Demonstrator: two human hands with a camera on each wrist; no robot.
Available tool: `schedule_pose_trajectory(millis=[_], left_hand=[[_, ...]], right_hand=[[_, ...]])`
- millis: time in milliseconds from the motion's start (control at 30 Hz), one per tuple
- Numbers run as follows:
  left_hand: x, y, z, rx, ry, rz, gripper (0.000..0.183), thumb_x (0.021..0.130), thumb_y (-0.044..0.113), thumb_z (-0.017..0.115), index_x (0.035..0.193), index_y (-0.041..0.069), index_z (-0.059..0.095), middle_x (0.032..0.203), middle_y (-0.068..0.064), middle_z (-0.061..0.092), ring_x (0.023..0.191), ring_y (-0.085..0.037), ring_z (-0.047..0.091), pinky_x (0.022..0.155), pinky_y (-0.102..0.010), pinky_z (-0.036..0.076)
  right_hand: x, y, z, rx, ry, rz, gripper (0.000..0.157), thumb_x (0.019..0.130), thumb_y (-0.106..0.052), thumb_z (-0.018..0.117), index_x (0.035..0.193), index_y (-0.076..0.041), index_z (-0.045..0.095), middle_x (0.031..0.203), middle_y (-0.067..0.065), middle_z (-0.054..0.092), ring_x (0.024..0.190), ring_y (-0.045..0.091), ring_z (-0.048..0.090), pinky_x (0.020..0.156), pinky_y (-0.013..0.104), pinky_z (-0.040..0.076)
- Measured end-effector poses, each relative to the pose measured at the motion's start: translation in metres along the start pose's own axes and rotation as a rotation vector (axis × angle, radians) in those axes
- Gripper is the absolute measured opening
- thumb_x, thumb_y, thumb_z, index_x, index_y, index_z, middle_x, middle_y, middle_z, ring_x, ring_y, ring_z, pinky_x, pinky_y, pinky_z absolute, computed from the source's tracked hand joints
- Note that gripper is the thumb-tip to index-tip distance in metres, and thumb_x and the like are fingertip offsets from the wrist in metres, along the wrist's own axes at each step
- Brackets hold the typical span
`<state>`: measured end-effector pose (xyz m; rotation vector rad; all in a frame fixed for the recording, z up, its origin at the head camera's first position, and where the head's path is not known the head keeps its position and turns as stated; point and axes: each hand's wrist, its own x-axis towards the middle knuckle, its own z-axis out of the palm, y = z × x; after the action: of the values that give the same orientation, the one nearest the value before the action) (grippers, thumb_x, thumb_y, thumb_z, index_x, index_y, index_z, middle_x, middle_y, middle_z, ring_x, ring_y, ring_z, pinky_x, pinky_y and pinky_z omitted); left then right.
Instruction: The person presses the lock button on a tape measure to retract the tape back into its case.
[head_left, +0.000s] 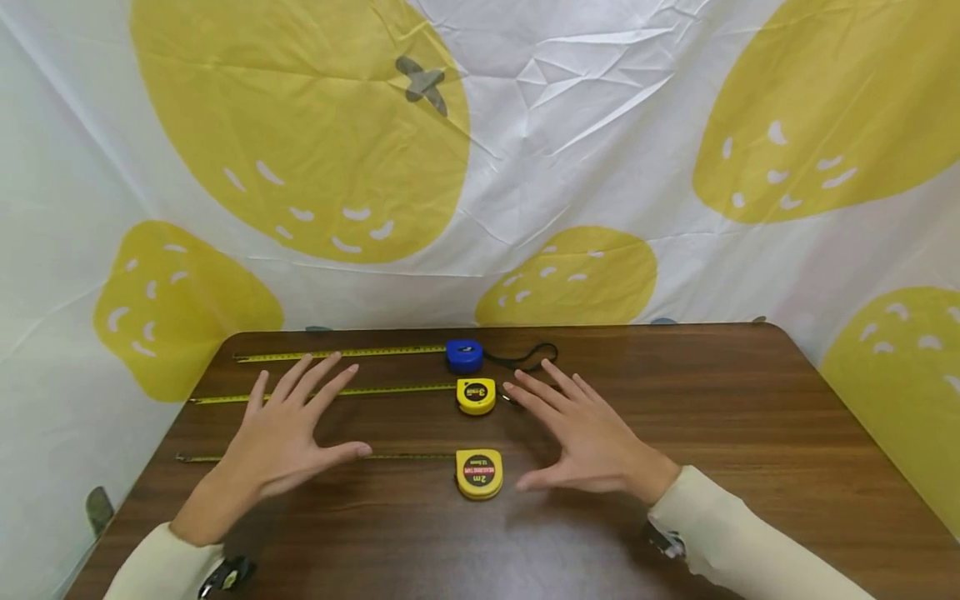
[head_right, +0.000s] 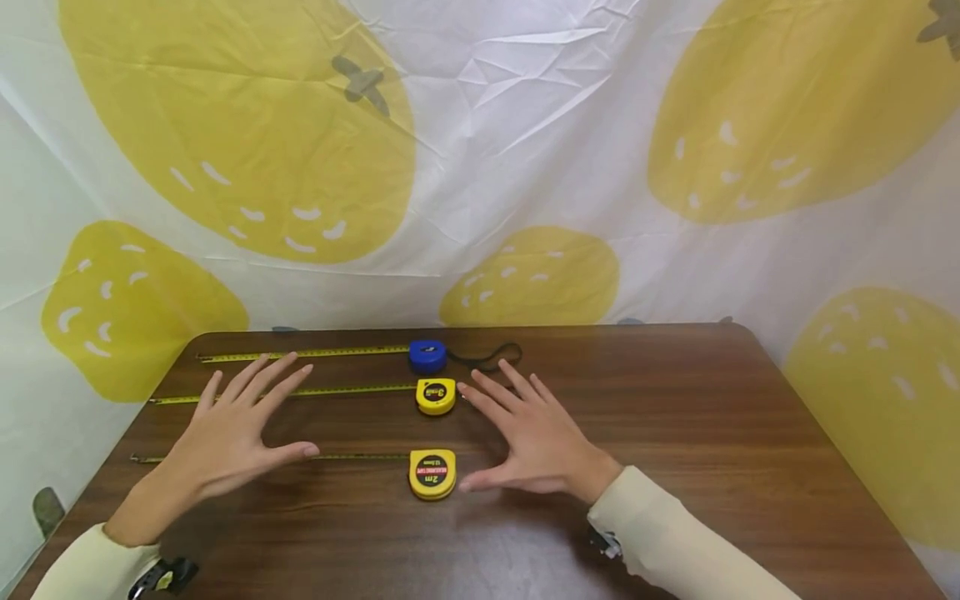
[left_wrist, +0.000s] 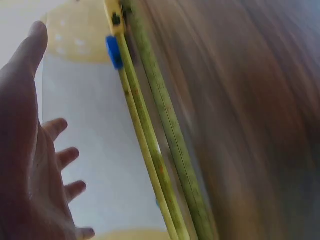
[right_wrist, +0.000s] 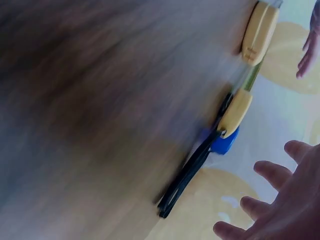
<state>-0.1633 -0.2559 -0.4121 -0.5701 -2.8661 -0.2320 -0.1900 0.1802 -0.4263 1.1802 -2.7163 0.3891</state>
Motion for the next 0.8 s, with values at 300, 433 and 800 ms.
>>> schedule_pose_trajectory(millis=[300,433,800], left_hand=[[-0.034,-0.052,-0.007,-0.250,-0.049,-0.026,0.100,0.092,0.053,0.087,0.173,0.027,0.035,0.175,-0.009,0.033,0.159,-0.051,0.027,0.108,-0.089,0.019],[-0.045,-0.074,-0.009,-0.260,-0.029,-0.059,0.091,0.088,0.050,0.091,0.163,0.016,0.051,0.165,-0.017,0.047,0.150,-0.053,0.039,0.104,-0.085,0.027],[-0.066,-0.118,-0.007,-0.208,-0.111,-0.106,0.059,0.093,0.036,0.089,0.140,0.005,0.070,0.144,-0.024,0.064,0.132,-0.057,0.055,0.100,-0.077,0.044]], right_hand=[[0.009,-0.016,0.007,0.149,0.005,-0.028,0.122,0.084,-0.101,0.047,0.171,-0.016,0.040,0.175,0.010,0.039,0.162,0.045,0.029,0.121,0.071,0.033],[0.012,-0.022,0.011,0.201,-0.003,-0.012,0.117,0.082,-0.090,0.070,0.169,-0.016,0.043,0.170,0.013,0.045,0.156,0.042,0.040,0.114,0.070,0.043],[0.027,-0.040,0.020,0.275,-0.078,0.013,0.111,0.076,-0.072,0.090,0.165,-0.018,0.050,0.163,0.009,0.052,0.149,0.034,0.048,0.105,0.067,0.052]])
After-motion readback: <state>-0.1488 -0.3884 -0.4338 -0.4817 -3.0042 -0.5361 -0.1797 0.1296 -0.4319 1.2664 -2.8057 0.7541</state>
